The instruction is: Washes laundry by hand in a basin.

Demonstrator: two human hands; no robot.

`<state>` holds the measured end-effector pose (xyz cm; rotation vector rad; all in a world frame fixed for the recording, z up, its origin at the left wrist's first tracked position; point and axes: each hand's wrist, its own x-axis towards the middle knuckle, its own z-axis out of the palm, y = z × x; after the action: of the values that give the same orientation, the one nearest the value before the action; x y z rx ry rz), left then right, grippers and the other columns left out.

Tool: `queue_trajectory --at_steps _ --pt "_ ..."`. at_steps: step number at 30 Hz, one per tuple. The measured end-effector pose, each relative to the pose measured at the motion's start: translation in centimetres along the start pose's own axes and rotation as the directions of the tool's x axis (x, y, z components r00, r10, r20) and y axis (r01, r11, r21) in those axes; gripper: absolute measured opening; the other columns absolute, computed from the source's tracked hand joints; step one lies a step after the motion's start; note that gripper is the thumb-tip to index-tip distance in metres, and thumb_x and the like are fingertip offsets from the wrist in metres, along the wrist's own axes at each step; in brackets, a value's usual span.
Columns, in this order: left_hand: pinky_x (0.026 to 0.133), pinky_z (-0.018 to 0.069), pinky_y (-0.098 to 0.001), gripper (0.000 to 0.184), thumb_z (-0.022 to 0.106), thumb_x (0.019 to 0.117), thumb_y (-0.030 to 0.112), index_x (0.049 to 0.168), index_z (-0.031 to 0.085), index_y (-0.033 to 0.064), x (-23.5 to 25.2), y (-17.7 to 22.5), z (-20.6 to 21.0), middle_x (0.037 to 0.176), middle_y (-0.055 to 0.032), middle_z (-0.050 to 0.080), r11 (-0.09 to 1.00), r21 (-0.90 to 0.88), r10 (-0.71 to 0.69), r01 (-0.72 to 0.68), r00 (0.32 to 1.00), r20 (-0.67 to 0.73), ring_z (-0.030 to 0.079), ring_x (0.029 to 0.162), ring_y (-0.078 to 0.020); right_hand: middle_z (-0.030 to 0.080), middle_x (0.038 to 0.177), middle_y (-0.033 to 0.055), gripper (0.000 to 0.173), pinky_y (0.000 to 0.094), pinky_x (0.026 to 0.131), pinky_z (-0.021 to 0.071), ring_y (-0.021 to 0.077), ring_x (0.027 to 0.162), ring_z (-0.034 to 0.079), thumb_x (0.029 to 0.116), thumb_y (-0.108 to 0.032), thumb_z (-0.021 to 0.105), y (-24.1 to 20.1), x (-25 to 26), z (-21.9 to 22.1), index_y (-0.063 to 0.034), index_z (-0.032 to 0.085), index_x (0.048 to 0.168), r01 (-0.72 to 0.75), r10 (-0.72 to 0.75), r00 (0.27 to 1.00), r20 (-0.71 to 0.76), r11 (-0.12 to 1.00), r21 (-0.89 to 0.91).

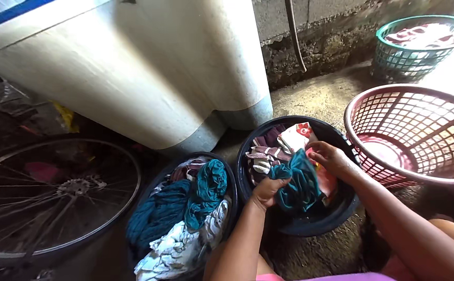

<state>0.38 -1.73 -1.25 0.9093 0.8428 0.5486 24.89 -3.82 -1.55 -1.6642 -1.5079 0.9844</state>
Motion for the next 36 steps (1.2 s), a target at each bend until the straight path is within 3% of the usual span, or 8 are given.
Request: queue_trajectory --at_steps 5,10,13,17,20,25,30,36 --pt "0.083 0.0619 -0.0357 0.022 0.056 0.0978 0.004 0.12 0.057 0.0019 0.0 0.7 0.1 0.095 -0.0086 0.074 0.984 -0.152 0.075 -0.089 0.993 -0.096 0.073 0.087 -0.0166 0.068 0.123 0.0135 0.038 0.0407 0.088 0.0574 0.019 0.102 0.068 0.1053 -0.026 0.058 -0.5 -1.1 2.3 -0.0007 0.06 0.134 -0.056 -0.034 0.931 0.364 0.971 0.234" --pt "0.087 0.0602 -0.0345 0.038 0.073 0.0855 -0.004 0.12 0.058 -0.0022 -0.1 0.9 0.2 0.1 -0.0079 0.073 0.994 0.052 0.105 -0.1 0.986 -0.127 0.071 0.092 -0.0147 0.068 0.091 0.0095 0.014 0.0326 0.075 0.0588 0.0133 0.077 0.067 0.0992 -0.008 0.062 -0.6 -1.2 3.5 0.0046 0.067 0.103 0.003 -0.059 0.978 0.2 0.963 0.27" --pt "0.089 0.0595 -0.0346 0.038 0.07 0.0883 -0.006 0.124 0.056 -0.0048 0.2 0.8 0.1 0.104 -0.0109 0.071 0.987 0.134 0.112 -0.087 0.974 -0.195 0.07 0.095 -0.0156 0.069 0.097 0.0097 0.017 0.0315 0.077 0.0576 0.0125 0.082 0.066 0.0996 -0.009 0.061 -0.7 -1.0 3.1 0.0036 0.066 0.109 0.04 -0.08 0.988 0.131 0.959 0.28" --pt "0.086 0.0601 -0.0369 0.032 0.061 0.0942 -0.004 0.125 0.054 -0.0029 -0.1 0.9 0.7 0.102 -0.0119 0.07 0.995 0.016 0.101 -0.1 0.971 -0.217 0.07 0.093 -0.0179 0.068 0.12 0.0183 0.043 0.0427 0.085 0.0589 0.0243 0.095 0.07 0.096 -0.019 0.073 -0.2 -1.1 4.2 0.0021 0.06 0.132 -0.053 0.008 0.974 0.225 0.98 0.192" --pt "0.086 0.0601 -0.035 0.031 0.063 0.0936 -0.004 0.123 0.055 -0.0024 -0.2 1.1 0.8 0.102 -0.0104 0.071 0.993 0.069 0.104 -0.091 0.974 -0.201 0.07 0.092 -0.0162 0.072 0.099 0.0114 0.021 0.0372 0.078 0.0594 0.0165 0.083 0.069 0.0974 -0.014 0.068 -0.2 -1.4 5.2 0.0011 0.069 0.112 -0.032 -0.001 0.987 0.158 0.977 0.21" --pt "0.087 0.0602 -0.0364 0.029 0.061 0.0968 0.0 0.125 0.055 -0.0013 -0.4 1.8 0.4 0.102 -0.0113 0.072 0.994 -0.022 0.095 -0.103 0.967 -0.238 0.071 0.093 -0.018 0.07 0.089 0.0106 0.017 0.0381 0.078 0.0562 0.0157 0.079 0.066 0.0963 -0.014 0.069 -0.5 -0.8 2.3 0.0024 0.071 0.1 0.031 -0.042 0.994 0.097 0.993 0.116" --pt "0.082 0.0617 -0.0399 0.02 0.051 0.097 -0.001 0.116 0.058 0.0019 0.0 1.1 0.7 0.096 -0.0116 0.073 0.928 -0.312 0.139 -0.205 0.965 -0.223 0.073 0.088 -0.0207 0.069 0.091 0.015 0.019 0.0493 0.083 0.0541 0.0256 0.085 0.067 0.0964 -0.017 0.07 0.1 -0.5 3.1 0.002 0.071 0.1 0.037 -0.031 0.985 0.17 0.999 -0.033" --pt "0.082 0.061 -0.0396 0.018 0.046 0.1051 0.009 0.116 0.059 0.0017 0.3 0.8 1.2 0.097 -0.0119 0.072 0.936 -0.33 0.049 -0.121 0.975 -0.217 0.072 0.089 -0.0208 0.071 0.094 0.0175 0.021 0.0551 0.088 0.0521 0.0311 0.092 0.068 0.0972 -0.019 0.068 1.5 -0.5 5.4 0.0011 0.071 0.1 0.051 -0.021 0.969 0.246 0.992 -0.115"
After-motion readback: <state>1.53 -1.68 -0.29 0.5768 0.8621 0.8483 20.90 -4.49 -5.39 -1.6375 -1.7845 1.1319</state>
